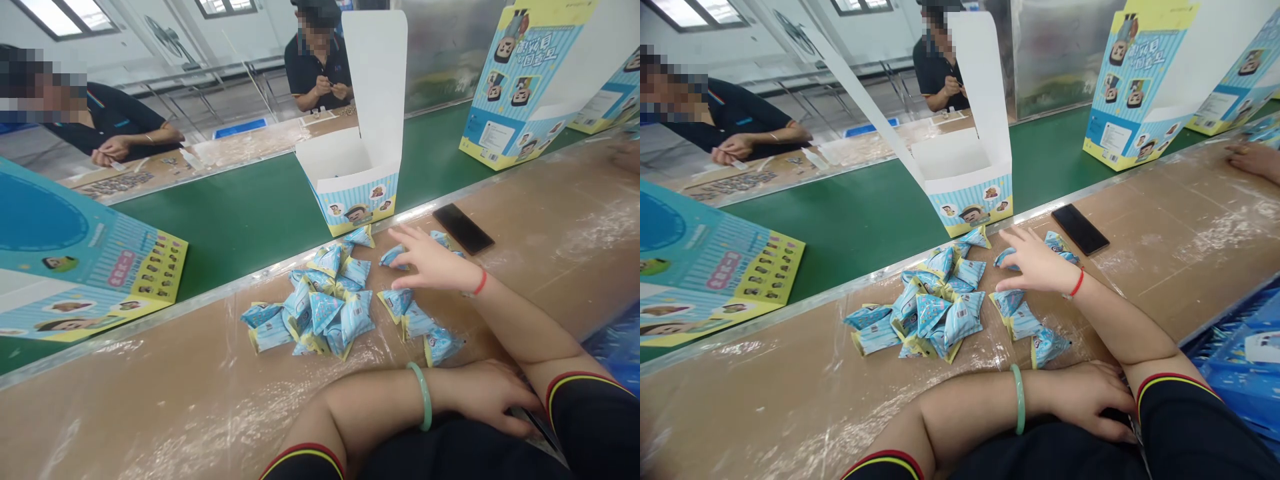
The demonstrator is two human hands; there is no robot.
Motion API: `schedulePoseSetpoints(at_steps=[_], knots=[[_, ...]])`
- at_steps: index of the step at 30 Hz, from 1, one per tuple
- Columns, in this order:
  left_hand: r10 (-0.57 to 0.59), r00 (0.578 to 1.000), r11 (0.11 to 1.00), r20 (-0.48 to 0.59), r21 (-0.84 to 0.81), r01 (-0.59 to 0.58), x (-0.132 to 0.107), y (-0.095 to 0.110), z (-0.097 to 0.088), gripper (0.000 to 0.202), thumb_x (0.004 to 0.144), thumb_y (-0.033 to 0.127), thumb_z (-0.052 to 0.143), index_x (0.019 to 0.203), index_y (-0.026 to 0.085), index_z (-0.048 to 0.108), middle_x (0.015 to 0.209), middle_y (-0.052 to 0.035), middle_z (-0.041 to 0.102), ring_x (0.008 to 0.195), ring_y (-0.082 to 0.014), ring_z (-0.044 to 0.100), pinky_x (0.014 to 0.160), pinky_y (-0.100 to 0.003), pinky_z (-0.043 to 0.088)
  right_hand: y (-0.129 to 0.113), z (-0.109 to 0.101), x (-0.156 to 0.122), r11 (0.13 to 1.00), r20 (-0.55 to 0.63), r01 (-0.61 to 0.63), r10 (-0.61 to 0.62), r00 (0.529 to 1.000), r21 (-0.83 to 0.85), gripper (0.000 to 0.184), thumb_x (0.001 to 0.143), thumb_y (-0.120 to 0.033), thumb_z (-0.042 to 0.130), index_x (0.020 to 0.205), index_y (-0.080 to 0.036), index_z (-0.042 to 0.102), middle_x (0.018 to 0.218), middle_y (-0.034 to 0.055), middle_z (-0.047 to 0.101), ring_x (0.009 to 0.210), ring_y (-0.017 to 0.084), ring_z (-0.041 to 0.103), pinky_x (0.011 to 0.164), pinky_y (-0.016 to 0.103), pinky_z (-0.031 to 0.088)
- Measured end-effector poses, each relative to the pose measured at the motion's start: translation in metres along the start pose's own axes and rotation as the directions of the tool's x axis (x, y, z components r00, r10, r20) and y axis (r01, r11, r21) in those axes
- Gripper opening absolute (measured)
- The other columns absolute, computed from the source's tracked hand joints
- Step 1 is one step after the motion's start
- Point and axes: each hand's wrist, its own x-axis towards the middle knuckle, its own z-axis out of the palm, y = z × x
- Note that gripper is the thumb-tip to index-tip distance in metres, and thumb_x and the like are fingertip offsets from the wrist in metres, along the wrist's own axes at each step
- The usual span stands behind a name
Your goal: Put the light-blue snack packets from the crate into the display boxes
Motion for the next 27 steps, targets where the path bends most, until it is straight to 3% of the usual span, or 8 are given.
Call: schedulePoseSetpoints(at_steps=[4, 7, 11, 14, 17, 19, 24, 27], knots=[[-0.028, 1.0, 1.0, 0.009, -0.001, 0.028, -0.002, 0.0, 0.0, 0.031, 0.093, 0.028, 0.064, 0.117, 0.01, 0.065, 0.122, -0.0097, 0.071, 0.122, -0.0233, 0.06, 0.111, -0.03, 0.04, -0.015, 0.003, -0.003, 0.982, 0.137, 0.182, -0.173, 0.975, -0.055, 0.015, 0.071, -0.032, 0.089, 0.079, -0.023, 0.079, 0.147, 0.0081, 0.057, 0.147, 0.043, 0.035, 0.117, 0.071, 0.028], [-0.034, 0.999, 0.999, 0.015, 0.002, 0.034, -0.003, 0.0, -0.001, 0.028, 0.093, 0.029, 0.063, 0.115, 0.012, 0.066, 0.119, -0.0084, 0.072, 0.119, -0.0226, 0.061, 0.11, -0.03, 0.041, -0.018, 0.005, -0.001, 0.975, 0.123, 0.199, -0.186, 0.975, -0.099, 0.006, 0.076, -0.021, 0.082, 0.073, -0.022, 0.077, 0.14, 0.0081, 0.063, 0.146, 0.042, 0.037, 0.117, 0.073, 0.028], [-0.012, 1.0, 0.999, 0.013, 0.03, 0.012, -0.001, 0.002, -0.004, 0.028, 0.093, 0.029, 0.063, 0.112, 0.009, 0.067, 0.117, -0.0102, 0.072, 0.114, -0.0234, 0.062, 0.105, -0.03, 0.044, -0.007, 0.004, 0.002, 0.971, 0.019, 0.076, -0.073, 0.997, -0.226, 0.005, 0.08, -0.021, 0.078, 0.075, -0.019, 0.077, 0.143, 0.0122, 0.059, 0.146, 0.045, 0.035, 0.117, 0.074, 0.026], [0.005, 1.0, 0.999, 0.015, 0.039, -0.006, 0.001, 0.002, -0.006, 0.032, 0.092, 0.029, 0.065, 0.114, 0.006, 0.067, 0.116, -0.0119, 0.072, 0.112, -0.0247, 0.062, 0.103, -0.031, 0.044, 0.004, 0.003, 0.006, 0.974, 0.029, -0.06, 0.068, 0.997, -0.218, 0.012, 0.081, -0.028, 0.078, 0.081, -0.016, 0.076, 0.146, 0.0171, 0.055, 0.141, 0.047, 0.041, 0.112, 0.069, 0.037], [0.009, 1.0, 0.999, 0.017, 0.034, -0.009, 0.002, 0.002, -0.006, 0.032, 0.09, 0.028, 0.067, 0.114, 0.005, 0.067, 0.117, -0.012, 0.072, 0.113, -0.0246, 0.062, 0.105, -0.031, 0.043, 0.011, 0.005, 0.012, 0.976, 0.087, -0.155, 0.17, 0.982, -0.15, 0.014, 0.089, -0.027, 0.069, 0.091, -0.014, 0.075, 0.135, 0.0204, 0.062, 0.123, 0.039, 0.06, 0.102, 0.055, 0.051], [0.002, 1.0, 1.0, 0.013, 0.025, -0.002, 0.002, 0.002, -0.006, 0.03, 0.09, 0.026, 0.067, 0.112, 0.006, 0.067, 0.117, -0.0115, 0.072, 0.116, -0.024, 0.061, 0.107, -0.029, 0.041, 0.013, 0.007, 0.014, 0.969, 0.091, -0.199, 0.213, 0.973, -0.145, 0.015, 0.092, -0.023, 0.062, 0.094, -0.013, 0.073, 0.128, 0.0204, 0.065, 0.114, 0.035, 0.065, 0.098, 0.05, 0.053], [-0.01, 1.0, 1.0, 0.0, 0.009, 0.01, 0.001, -0.001, -0.002, 0.029, 0.09, 0.026, 0.066, 0.111, 0.006, 0.068, 0.119, -0.012, 0.072, 0.118, -0.0244, 0.062, 0.109, -0.029, 0.042, 0.004, 0.01, 0.01, 0.977, -0.134, -0.146, 0.126, 0.983, -0.155, 0.027, 0.083, -0.03, 0.076, 0.104, -0.014, 0.071, 0.152, 0.0214, 0.046, 0.138, 0.042, 0.043, 0.111, 0.059, 0.04], [0.001, 1.0, 1.0, -0.016, -0.015, -0.001, 0.004, -0.007, 0.003, 0.032, 0.09, 0.029, 0.066, 0.113, 0.007, 0.068, 0.121, -0.0126, 0.071, 0.121, -0.0246, 0.061, 0.112, -0.029, 0.041, -0.009, 0.013, 0.01, 0.997, -0.244, -0.003, -0.015, 0.97, -0.074, 0.021, 0.088, -0.032, 0.07, 0.104, -0.018, 0.073, 0.142, 0.0161, 0.057, 0.137, 0.036, 0.043, 0.114, 0.057, 0.037]])
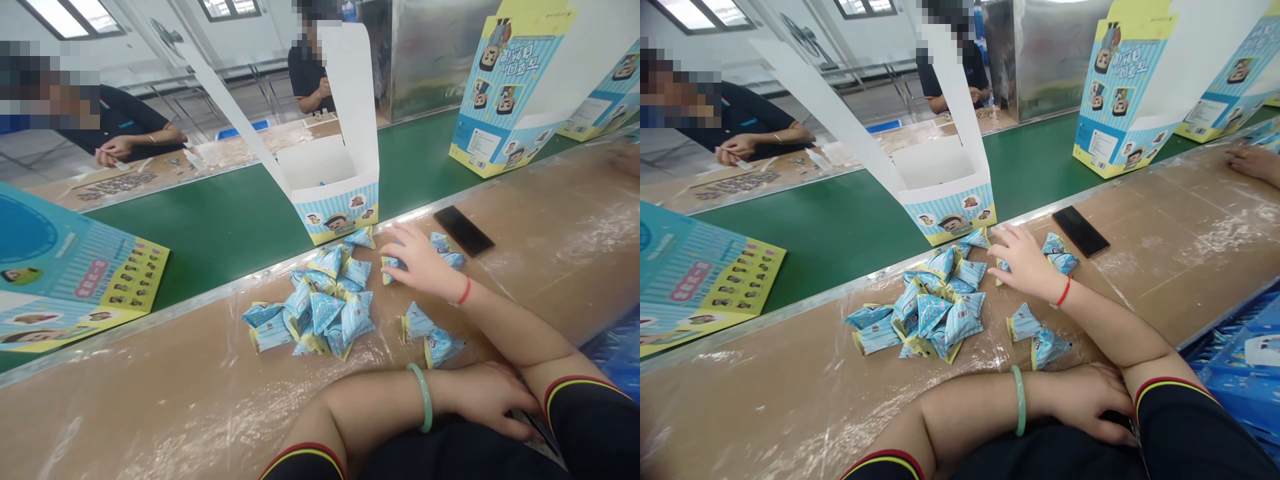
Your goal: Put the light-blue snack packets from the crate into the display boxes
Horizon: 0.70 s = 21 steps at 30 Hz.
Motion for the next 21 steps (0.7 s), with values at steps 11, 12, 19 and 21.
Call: schedulePoseSetpoints(at_steps=[11, 12, 19, 21], knots=[[0.034, 0.995, 0.994, -0.098, -0.098, -0.044, 0.006, -0.013, 0.012, 0.037, 0.092, 0.033, 0.064, 0.117, 0.006, 0.068, 0.135, -0.0141, 0.064, 0.135, -0.0253, 0.053, 0.12, -0.027, 0.032, -0.015, 0.031, 0.045, 0.987, 0.324, 0.108, -0.142, 0.936, 0.121, 0.023, 0.096, -0.037, 0.063, 0.105, -0.024, 0.079, 0.103, 0.0097, 0.071, 0.111, 0.028, 0.06, 0.112, 0.06, 0.032], [0.045, 0.995, 0.996, -0.084, -0.078, -0.051, 0.006, -0.013, 0.013, 0.039, 0.092, 0.034, 0.064, 0.118, 0.005, 0.068, 0.133, -0.0147, 0.065, 0.133, -0.0256, 0.054, 0.12, -0.028, 0.033, -0.018, 0.023, 0.044, 0.988, 0.249, 0.09, -0.12, 0.961, 0.129, 0.023, 0.097, -0.036, 0.061, 0.101, -0.022, 0.08, 0.104, 0.0098, 0.071, 0.11, 0.027, 0.061, 0.114, 0.061, 0.03], [0.056, 0.998, 0.996, 0.038, 0.064, -0.058, -0.002, -0.006, 0.01, 0.043, 0.094, 0.041, 0.06, 0.118, 0.008, 0.072, 0.129, -0.0119, 0.069, 0.128, -0.0268, 0.057, 0.118, -0.032, 0.035, -0.027, -0.057, 0.017, 0.844, -0.218, 0.038, 0.094, 0.971, 0.535, 0.034, 0.103, -0.045, 0.049, 0.105, -0.029, 0.079, 0.107, 0.0039, 0.075, 0.116, 0.022, 0.065, 0.102, 0.04, 0.05], [0.05, 0.998, 0.994, 0.04, 0.093, -0.054, -0.004, -0.003, 0.007, 0.044, 0.095, 0.042, 0.058, 0.122, 0.01, 0.07, 0.13, -0.0104, 0.069, 0.126, -0.0263, 0.058, 0.116, -0.032, 0.039, -0.027, -0.068, 0.013, 0.835, -0.268, 0.037, 0.133, 0.954, 0.548, 0.036, 0.102, -0.046, 0.051, 0.095, -0.027, 0.081, 0.107, 0.0042, 0.076, 0.114, 0.022, 0.067, 0.099, 0.038, 0.053]])
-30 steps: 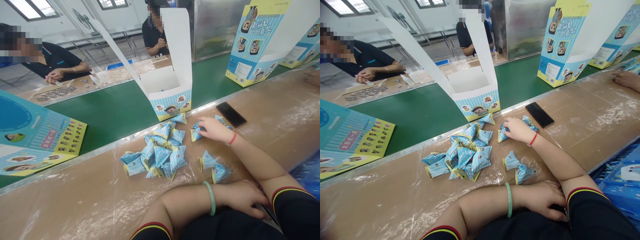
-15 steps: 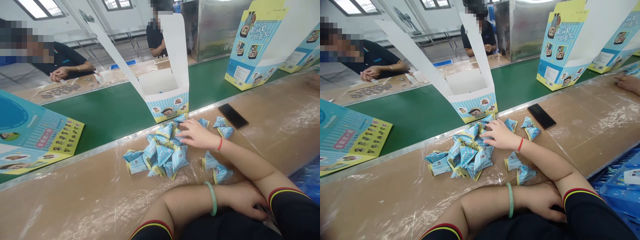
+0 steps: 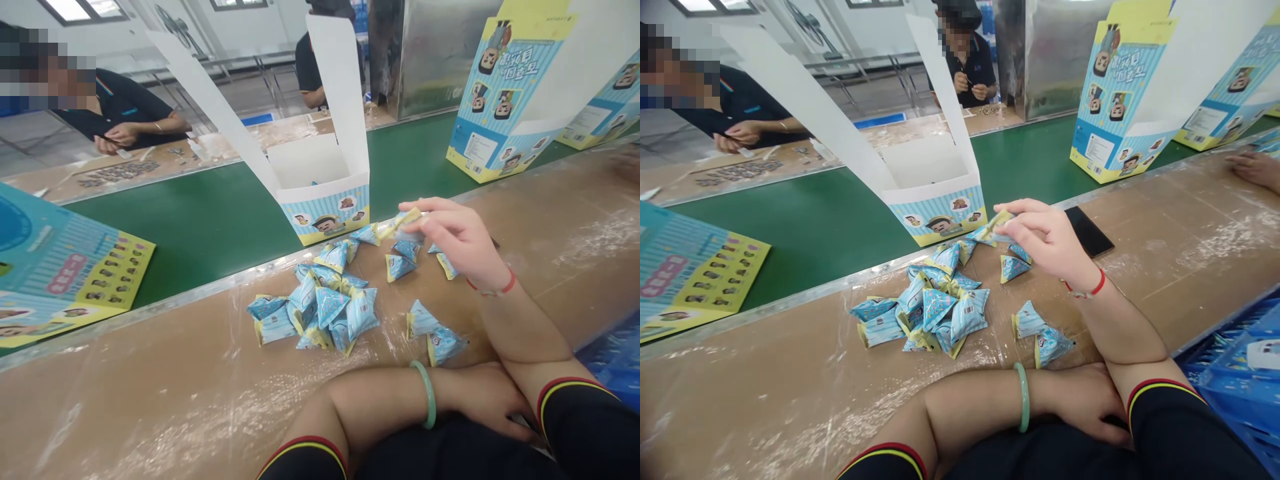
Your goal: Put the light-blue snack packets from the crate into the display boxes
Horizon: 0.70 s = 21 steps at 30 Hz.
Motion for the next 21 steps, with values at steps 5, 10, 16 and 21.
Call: schedulePoseSetpoints(at_steps=[5, 10, 16, 21], knots=[[0.007, 1.0, 0.999, -0.016, 0.05, -0.006, -0.001, 0.002, -0.001, 0.041, 0.095, 0.042, 0.057, 0.119, 0.011, 0.072, 0.128, -0.01, 0.07, 0.123, -0.026, 0.06, 0.113, -0.032, 0.042, 0.003, 0.001, 0.002, 1.0, -0.073, -0.023, 0.023, 0.997, 0.004, 0.042, 0.101, -0.048, 0.051, 0.081, -0.023, 0.08, 0.098, 0.0048, 0.077, 0.11, 0.024, 0.071, 0.094, 0.037, 0.056], [-0.01, 1.0, 0.998, -0.003, 0.057, 0.01, -0.001, 0.001, 0.002, 0.046, 0.097, 0.043, 0.054, 0.126, 0.01, 0.068, 0.13, -0.0104, 0.069, 0.123, -0.0259, 0.06, 0.112, -0.033, 0.043, 0.009, -0.002, 0.005, 0.999, -0.126, -0.04, 0.043, 0.991, 0.033, 0.037, 0.1, -0.044, 0.054, 0.082, -0.024, 0.079, 0.098, 0.0043, 0.077, 0.109, 0.024, 0.071, 0.095, 0.039, 0.057], [-0.007, 1.0, 1.0, -0.009, 0.027, 0.008, -0.002, 0.005, -0.003, 0.044, 0.096, 0.04, 0.057, 0.125, 0.01, 0.069, 0.13, -0.0104, 0.069, 0.122, -0.0262, 0.06, 0.112, -0.033, 0.043, 0.005, -0.009, 0.006, 0.999, -0.147, -0.041, 0.037, 0.988, -0.023, 0.03, 0.098, -0.039, 0.058, 0.082, -0.024, 0.079, 0.098, 0.0037, 0.077, 0.107, 0.024, 0.072, 0.095, 0.04, 0.057], [-0.015, 1.0, 1.0, -0.016, 0.02, 0.015, -0.003, 0.012, -0.009, 0.042, 0.095, 0.038, 0.059, 0.124, 0.009, 0.068, 0.13, -0.0121, 0.068, 0.123, -0.0269, 0.06, 0.111, -0.033, 0.044, -0.008, -0.017, 0.004, 0.99, -0.135, -0.057, 0.04, 0.99, -0.126, 0.029, 0.097, -0.037, 0.058, 0.079, -0.024, 0.078, 0.096, 0.0027, 0.077, 0.107, 0.024, 0.072, 0.093, 0.039, 0.058]])
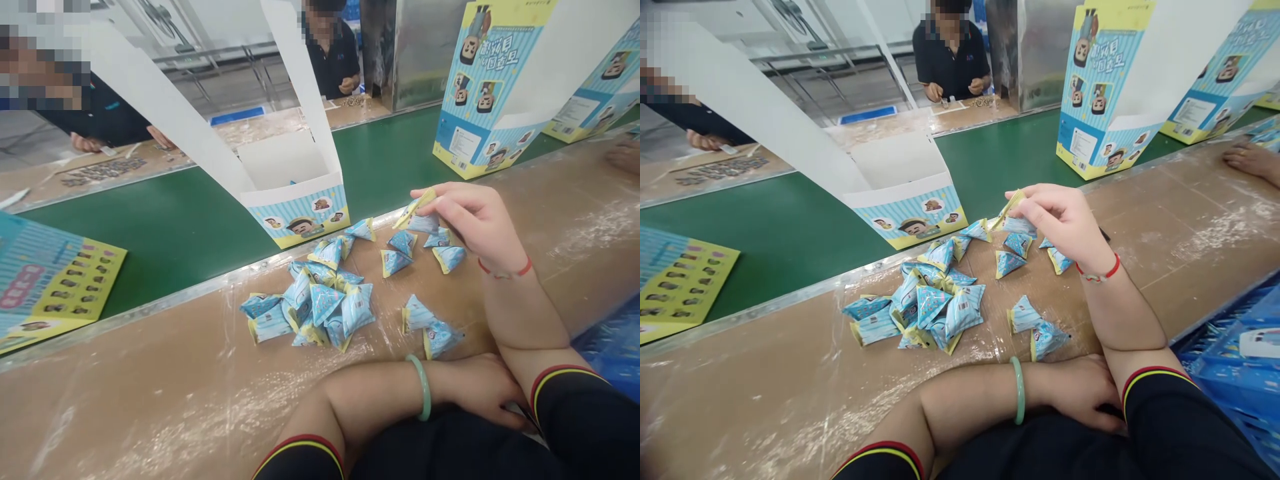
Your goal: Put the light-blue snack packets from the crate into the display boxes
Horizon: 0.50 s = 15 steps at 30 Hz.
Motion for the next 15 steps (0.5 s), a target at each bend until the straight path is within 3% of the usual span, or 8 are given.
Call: schedulePoseSetpoints(at_steps=[4, 8, 12, 15], knots=[[0.002, 1.0, 1.0, -0.003, -0.001, -0.002, 0.001, 0.0, 0.0, 0.04, 0.096, 0.038, 0.057, 0.122, 0.01, 0.069, 0.13, -0.0117, 0.068, 0.121, -0.0262, 0.061, 0.109, -0.033, 0.045, 0.013, -0.002, 0.003, 0.998, -0.081, 0.003, -0.009, 0.997, -0.067, 0.029, 0.096, -0.034, 0.056, 0.078, -0.024, 0.077, 0.092, 0.002, 0.077, 0.105, 0.022, 0.073, 0.094, 0.038, 0.057], [0.002, 1.0, 1.0, -0.01, 0.01, -0.002, 0.001, -0.003, 0.0, 0.039, 0.095, 0.037, 0.057, 0.12, 0.01, 0.069, 0.129, -0.0121, 0.069, 0.122, -0.026, 0.061, 0.111, -0.033, 0.043, 0.06, 0.012, 0.012, 0.978, -0.116, -0.024, 0.0, 0.993, -0.208, 0.03, 0.096, -0.036, 0.055, 0.082, -0.023, 0.078, 0.101, 0.0052, 0.077, 0.112, 0.024, 0.07, 0.099, 0.04, 0.053], [-0.006, 1.0, 1.0, 0.001, -0.023, 0.006, 0.002, -0.003, 0.0, 0.041, 0.095, 0.036, 0.058, 0.122, 0.008, 0.069, 0.128, -0.013, 0.069, 0.121, -0.0263, 0.062, 0.11, -0.032, 0.044, 0.109, 0.029, 0.018, 0.89, 0.064, -0.164, 0.21, 0.976, -0.425, 0.034, 0.094, -0.039, 0.055, 0.104, -0.019, 0.08, 0.125, 0.012, 0.071, 0.124, 0.028, 0.063, 0.105, 0.042, 0.049], [-0.02, 1.0, 0.999, 0.017, -0.03, 0.021, 0.004, -0.003, -0.001, 0.042, 0.095, 0.037, 0.059, 0.124, 0.008, 0.068, 0.131, -0.0124, 0.068, 0.123, -0.0261, 0.061, 0.111, -0.032, 0.043, 0.126, 0.032, 0.017, 0.817, 0.27, -0.189, 0.385, 0.883, -0.545, 0.04, 0.099, -0.04, 0.047, 0.111, -0.017, 0.078, 0.12, 0.0127, 0.073, 0.119, 0.027, 0.065, 0.102, 0.039, 0.049]])
